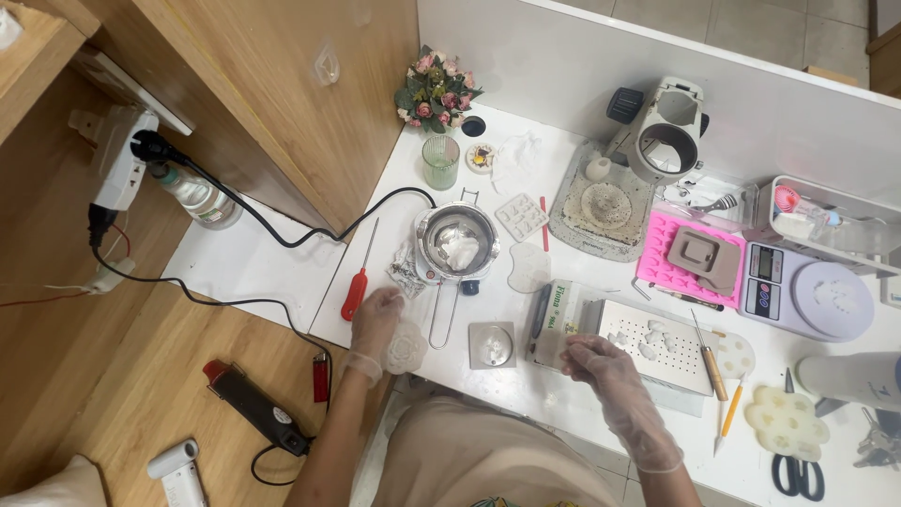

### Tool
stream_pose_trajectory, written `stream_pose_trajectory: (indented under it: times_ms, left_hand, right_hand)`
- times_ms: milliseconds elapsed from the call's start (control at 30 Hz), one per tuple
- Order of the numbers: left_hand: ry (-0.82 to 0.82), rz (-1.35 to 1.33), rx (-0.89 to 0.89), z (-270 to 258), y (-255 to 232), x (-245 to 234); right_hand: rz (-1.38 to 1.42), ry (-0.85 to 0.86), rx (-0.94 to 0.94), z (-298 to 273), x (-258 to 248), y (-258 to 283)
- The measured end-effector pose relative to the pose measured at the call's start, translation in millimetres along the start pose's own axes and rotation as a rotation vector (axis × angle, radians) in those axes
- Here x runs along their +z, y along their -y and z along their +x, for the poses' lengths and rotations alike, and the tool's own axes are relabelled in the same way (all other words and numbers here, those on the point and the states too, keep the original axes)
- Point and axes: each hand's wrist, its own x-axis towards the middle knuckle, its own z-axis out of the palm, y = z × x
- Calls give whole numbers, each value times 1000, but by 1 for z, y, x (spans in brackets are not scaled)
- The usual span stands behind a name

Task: Preparing and processing wax for candle production at a workstation.

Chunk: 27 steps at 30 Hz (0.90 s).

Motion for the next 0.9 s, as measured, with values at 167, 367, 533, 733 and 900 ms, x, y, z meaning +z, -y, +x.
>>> stream_pose_trajectory:
  times_ms: [167, 367, 533, 733, 900]
  left_hand:
    - [-70, 433, 324, 58, 8, 9]
    - [103, 448, 283, 162, 61, 38]
    - [68, 285, 166, 90, 6, 23]
    - [60, 803, 417, 95, -9, 11]
    - [-30, 898, 492, 102, -3, -15]
  right_hand:
    - [-57, -64, -13, -7, -12, 4]
    - [-64, -126, -23, -16, -12, -3]
    - [-22, -201, -4, -28, 7, -15]
    - [-57, -126, 7, -24, 56, -26]
    - [-88, -61, -1, -21, 75, -21]
